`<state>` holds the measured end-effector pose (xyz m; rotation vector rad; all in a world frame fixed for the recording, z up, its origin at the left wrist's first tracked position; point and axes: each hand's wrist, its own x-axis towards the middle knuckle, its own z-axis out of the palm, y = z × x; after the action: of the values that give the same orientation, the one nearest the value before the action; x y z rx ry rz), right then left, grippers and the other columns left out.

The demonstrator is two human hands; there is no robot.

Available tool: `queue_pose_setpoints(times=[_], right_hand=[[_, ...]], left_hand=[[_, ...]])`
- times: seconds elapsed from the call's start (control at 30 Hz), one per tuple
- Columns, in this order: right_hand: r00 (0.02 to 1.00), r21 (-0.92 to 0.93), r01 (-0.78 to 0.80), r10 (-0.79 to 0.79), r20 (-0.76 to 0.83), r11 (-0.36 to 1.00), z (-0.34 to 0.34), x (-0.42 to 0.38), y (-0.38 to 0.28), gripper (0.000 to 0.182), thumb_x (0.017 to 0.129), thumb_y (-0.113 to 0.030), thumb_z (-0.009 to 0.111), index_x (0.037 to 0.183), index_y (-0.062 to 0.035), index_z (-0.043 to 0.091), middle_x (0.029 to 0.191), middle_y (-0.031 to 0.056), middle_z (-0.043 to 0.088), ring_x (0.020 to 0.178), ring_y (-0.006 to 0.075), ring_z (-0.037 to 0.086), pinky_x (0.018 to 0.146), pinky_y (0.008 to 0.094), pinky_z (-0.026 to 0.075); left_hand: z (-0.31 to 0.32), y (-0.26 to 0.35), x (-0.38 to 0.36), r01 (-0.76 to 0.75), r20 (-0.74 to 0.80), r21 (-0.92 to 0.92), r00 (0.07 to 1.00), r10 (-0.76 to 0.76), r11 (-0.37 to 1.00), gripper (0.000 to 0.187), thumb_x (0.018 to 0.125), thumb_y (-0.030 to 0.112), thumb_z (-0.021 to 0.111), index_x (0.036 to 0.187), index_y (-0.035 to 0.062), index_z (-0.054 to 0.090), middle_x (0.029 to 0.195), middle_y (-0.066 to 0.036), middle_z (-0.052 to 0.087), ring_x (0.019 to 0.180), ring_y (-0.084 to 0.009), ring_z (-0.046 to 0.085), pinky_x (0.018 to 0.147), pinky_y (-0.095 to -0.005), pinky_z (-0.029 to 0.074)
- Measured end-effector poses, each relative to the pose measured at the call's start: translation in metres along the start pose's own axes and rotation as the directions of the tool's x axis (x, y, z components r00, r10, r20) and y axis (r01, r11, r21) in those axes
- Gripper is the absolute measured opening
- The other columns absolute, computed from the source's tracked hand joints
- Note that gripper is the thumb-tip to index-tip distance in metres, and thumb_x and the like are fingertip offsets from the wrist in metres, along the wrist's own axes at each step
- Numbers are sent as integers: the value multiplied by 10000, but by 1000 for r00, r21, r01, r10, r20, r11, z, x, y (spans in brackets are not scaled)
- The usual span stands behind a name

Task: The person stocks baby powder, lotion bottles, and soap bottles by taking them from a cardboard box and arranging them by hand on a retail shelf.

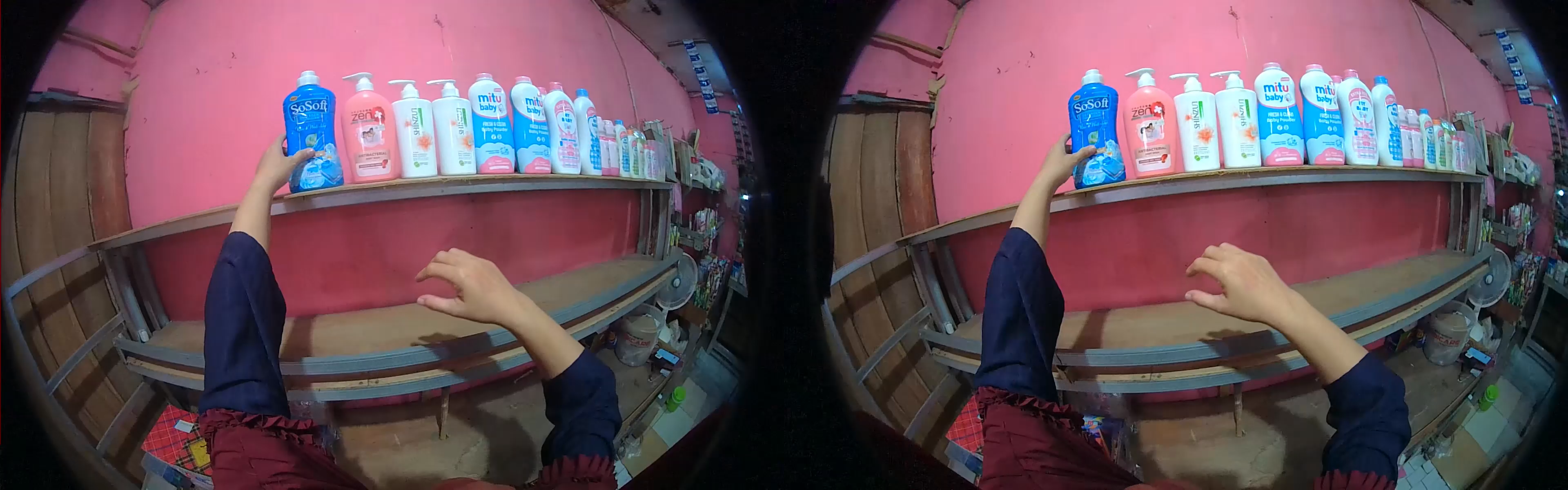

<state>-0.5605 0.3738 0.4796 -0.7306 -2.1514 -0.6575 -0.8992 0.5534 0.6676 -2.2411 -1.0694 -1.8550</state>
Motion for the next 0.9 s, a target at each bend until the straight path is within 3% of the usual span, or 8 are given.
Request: queue_pose_setpoints(times=[0.17,0.37,0.6,0.67,0.7,0.73,0.8,0.9], right_hand=[[984,29,-118,113,141,993,9,-10,-3,314,809,-364,686,978,-101,653,896,55,605,873,254,586,722,381,502],[985,-8,-115,115,132,993,26,-30,12,345,809,-381,679,996,-92,651,878,65,601,856,263,585,731,388,496],[923,-35,-278,277,266,960,-3,-61,-6,369,808,-378,661,1024,-79,644,958,99,618,974,295,578,816,421,488],[920,-31,-314,312,239,949,-18,-89,-13,370,812,-378,654,1028,-78,643,958,103,618,984,296,575,818,422,486],[907,-44,-336,336,253,941,-28,-105,-17,370,813,-377,652,1031,-78,643,963,103,619,984,295,575,820,419,486],[894,-59,-358,361,265,932,-40,-124,-22,370,814,-376,651,1033,-78,643,969,102,620,984,294,575,822,416,487],[872,-67,-410,412,262,910,-63,-165,-32,369,816,-373,650,1043,-82,644,998,102,625,975,288,580,829,401,486],[803,-58,-557,555,215,828,-111,-225,-53,361,813,-363,658,1047,-87,646,1004,101,630,963,284,585,827,398,486]], left_hand=[[4,-1,1,36,-77,95,997,-29,995,860,686,381,811,1359,8,428,1101,-218,627,967,-277,646,808,-371,516],[3,5,0,8,-45,142,999,-2,990,853,688,383,811,1359,17,433,1079,-214,640,970,-283,647,817,-379,511],[8,-36,31,-15,62,43,998,12,999,971,706,515,767,1415,9,338,1224,-251,570,1086,-343,593,895,-433,478],[10,-16,15,37,-59,114,998,-30,993,977,732,570,718,1426,8,320,1307,-258,502,1190,-359,517,964,-436,430],[8,-38,30,-104,-241,230,957,161,968,955,751,584,691,1424,12,331,1332,-243,483,1231,-344,479,999,-430,399],[15,-52,45,-213,-397,354,847,352,911,933,769,599,663,1422,15,341,1357,-227,464,1271,-330,441,1034,-424,367],[11,22,4,-222,-460,399,791,404,890,788,836,528,631,1405,39,391,1385,-185,453,1307,-281,403,1069,-418,328],[43,109,-53,-495,-403,27,790,462,868,555,915,385,581,1351,58,476,1356,-131,497,1268,-237,450,1054,-390,347]])
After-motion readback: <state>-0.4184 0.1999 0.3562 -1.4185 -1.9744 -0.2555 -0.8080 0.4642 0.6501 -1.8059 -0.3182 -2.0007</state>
